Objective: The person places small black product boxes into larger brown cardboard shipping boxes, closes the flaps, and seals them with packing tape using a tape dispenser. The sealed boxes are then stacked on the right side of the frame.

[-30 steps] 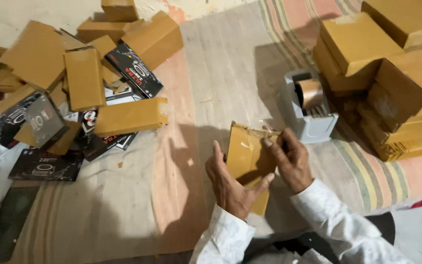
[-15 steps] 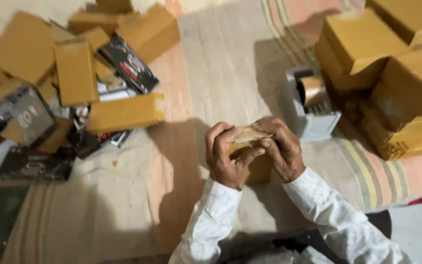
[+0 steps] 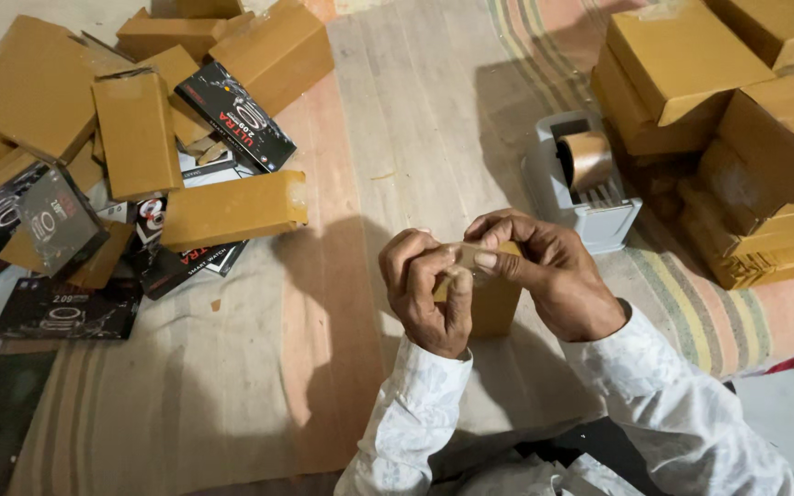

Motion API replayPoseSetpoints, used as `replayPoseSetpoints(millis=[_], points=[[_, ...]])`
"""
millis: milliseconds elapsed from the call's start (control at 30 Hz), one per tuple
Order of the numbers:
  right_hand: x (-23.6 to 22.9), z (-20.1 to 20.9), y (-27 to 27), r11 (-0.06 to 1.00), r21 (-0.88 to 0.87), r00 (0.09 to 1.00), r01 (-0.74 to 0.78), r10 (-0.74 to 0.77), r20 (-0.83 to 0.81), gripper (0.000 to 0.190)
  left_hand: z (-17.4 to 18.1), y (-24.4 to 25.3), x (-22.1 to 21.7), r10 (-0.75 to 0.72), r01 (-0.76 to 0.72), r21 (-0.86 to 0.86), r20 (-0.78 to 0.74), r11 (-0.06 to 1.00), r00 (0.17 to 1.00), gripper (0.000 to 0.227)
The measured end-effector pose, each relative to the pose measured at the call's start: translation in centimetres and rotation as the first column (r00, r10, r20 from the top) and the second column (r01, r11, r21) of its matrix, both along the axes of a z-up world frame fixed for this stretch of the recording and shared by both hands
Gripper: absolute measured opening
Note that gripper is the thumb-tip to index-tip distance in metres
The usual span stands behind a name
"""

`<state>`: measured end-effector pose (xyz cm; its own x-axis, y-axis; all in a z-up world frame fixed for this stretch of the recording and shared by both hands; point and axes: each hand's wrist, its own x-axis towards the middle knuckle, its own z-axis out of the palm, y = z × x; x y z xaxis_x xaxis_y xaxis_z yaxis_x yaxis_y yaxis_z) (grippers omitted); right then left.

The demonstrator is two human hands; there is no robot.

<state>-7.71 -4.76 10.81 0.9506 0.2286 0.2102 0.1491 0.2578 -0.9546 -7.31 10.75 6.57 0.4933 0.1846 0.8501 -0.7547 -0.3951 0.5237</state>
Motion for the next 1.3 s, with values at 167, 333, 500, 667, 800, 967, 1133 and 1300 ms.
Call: replayPoseSetpoints(millis=[167,333,500,667,800,967,1133,1300], points=[[-0.4,1.1,-0.8,0.991,-0.068,0.991,-0.118,0.113,-0.069,0.005,0.4,-0.2,-1.9,-0.145,0.124,-0.155,-0.135,0.980,0.980,0.026],[-0.5,0.7,-1.2,0.992,0.066,0.984,-0.104,0.112,-0.138,0.009,1.0,-0.5,-2.8,-0.214,0.162,-0.243,-0.205,0.956,0.955,0.024],[-1.6,-0.2,0.0,0.993,0.031,0.990,0.116,-0.113,-0.082,0.005,1.0,-0.3,-3.5,-0.205,0.163,-0.211,-0.200,0.964,0.958,0.016],[-2.7,-0.1,1.3,0.920,-0.182,0.929,0.347,-0.311,0.200,0.012,1.1,-0.5,-3.4,-0.287,0.216,-0.360,-0.157,0.907,0.945,0.038],[-3.7,0.2,1.4,0.961,-0.061,0.954,0.270,-0.258,0.151,0.032,1.5,-0.4,-4.1,-0.211,0.165,-0.257,-0.166,0.952,0.963,0.034],[-4.2,0.2,1.6,0.980,0.036,0.964,0.196,-0.199,0.179,0.038,2.5,0.2,-5.3,-0.301,0.195,-0.295,-0.373,0.935,0.878,0.023],[-4.3,-0.5,3.5,0.876,-0.120,0.847,0.467,-0.404,0.347,0.019,3.9,0.0,-5.2,-0.304,0.240,-0.222,-0.328,0.945,0.894,0.026],[-4.7,-1.0,3.9,0.872,-0.154,0.868,0.464,-0.414,0.275,0.013,4.0,-0.8,-5.5,-0.294,0.152,-0.320,-0.462,0.935,0.837,0.018]])
